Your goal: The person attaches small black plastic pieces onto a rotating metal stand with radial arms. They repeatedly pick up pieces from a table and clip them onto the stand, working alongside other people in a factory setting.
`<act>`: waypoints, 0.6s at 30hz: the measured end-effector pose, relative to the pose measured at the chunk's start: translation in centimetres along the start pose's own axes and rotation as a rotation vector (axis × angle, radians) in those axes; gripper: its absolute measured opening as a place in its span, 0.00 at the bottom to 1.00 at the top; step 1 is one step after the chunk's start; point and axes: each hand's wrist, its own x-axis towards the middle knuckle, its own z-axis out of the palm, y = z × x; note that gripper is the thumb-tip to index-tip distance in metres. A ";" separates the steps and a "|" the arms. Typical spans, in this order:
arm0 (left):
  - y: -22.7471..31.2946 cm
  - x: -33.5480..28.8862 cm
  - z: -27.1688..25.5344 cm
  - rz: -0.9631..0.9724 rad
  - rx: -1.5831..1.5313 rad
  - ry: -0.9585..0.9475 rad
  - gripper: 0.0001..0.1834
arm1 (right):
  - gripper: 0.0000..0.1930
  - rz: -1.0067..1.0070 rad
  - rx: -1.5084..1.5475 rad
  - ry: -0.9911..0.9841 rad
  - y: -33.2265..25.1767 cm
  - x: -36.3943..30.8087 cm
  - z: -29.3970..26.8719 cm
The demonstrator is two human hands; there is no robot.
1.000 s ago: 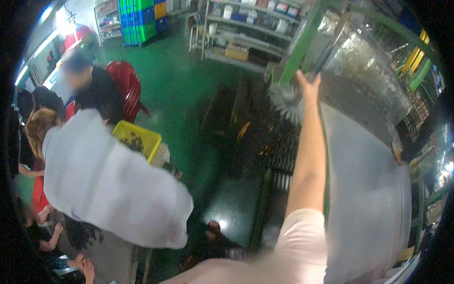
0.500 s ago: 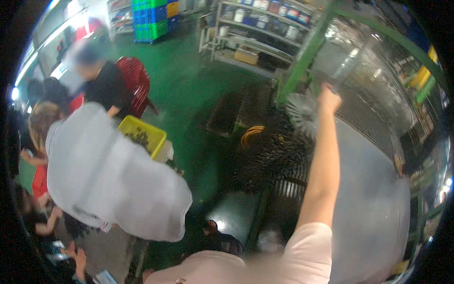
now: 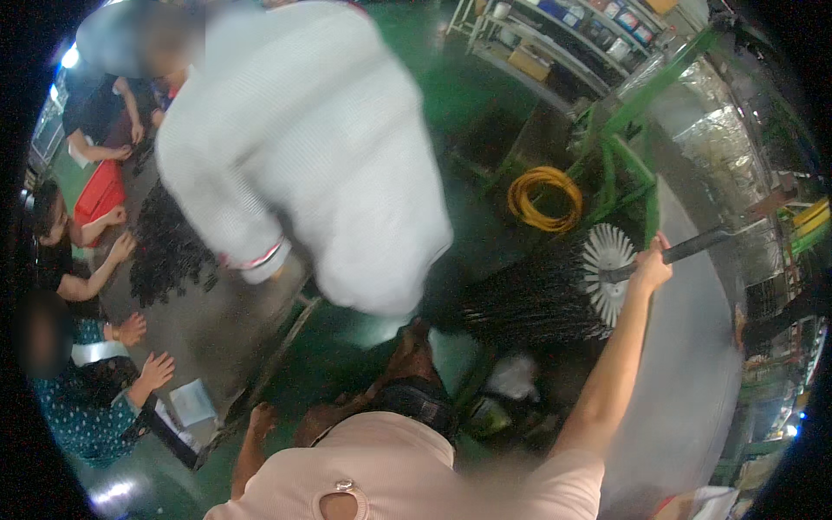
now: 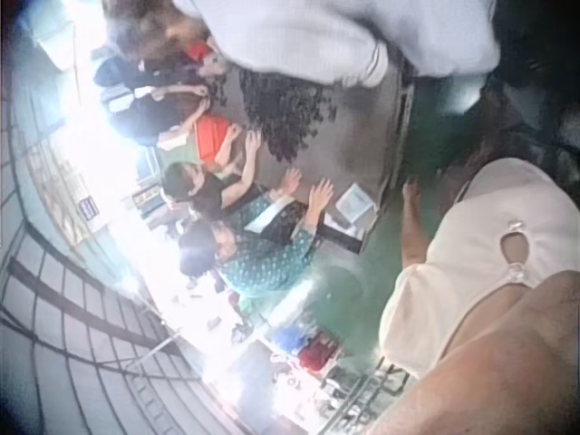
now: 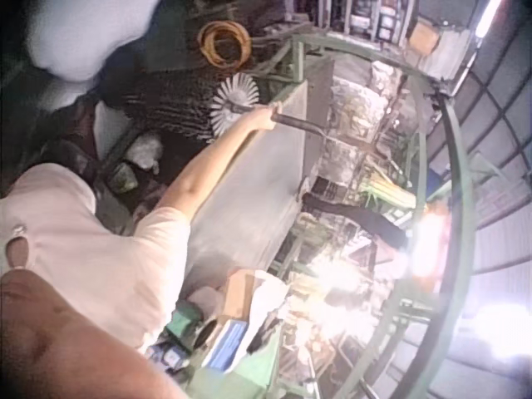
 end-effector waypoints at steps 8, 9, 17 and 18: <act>-18.3 2.1 -13.1 0.160 0.315 0.011 0.17 | 0.10 0.002 0.056 -0.223 -6.7 -18.0 -4.6; -21.2 2.8 -14.8 0.257 0.558 0.049 0.18 | 0.09 0.004 0.042 -0.260 -7.6 -20.1 -4.4; -18.4 -0.7 -19.1 0.058 0.166 0.437 0.18 | 0.08 0.199 0.174 -0.705 -16.8 -28.5 -2.2; -18.2 0.0 -19.1 0.001 0.043 0.388 0.18 | 0.08 0.194 0.176 -0.757 -19.0 -29.7 -1.6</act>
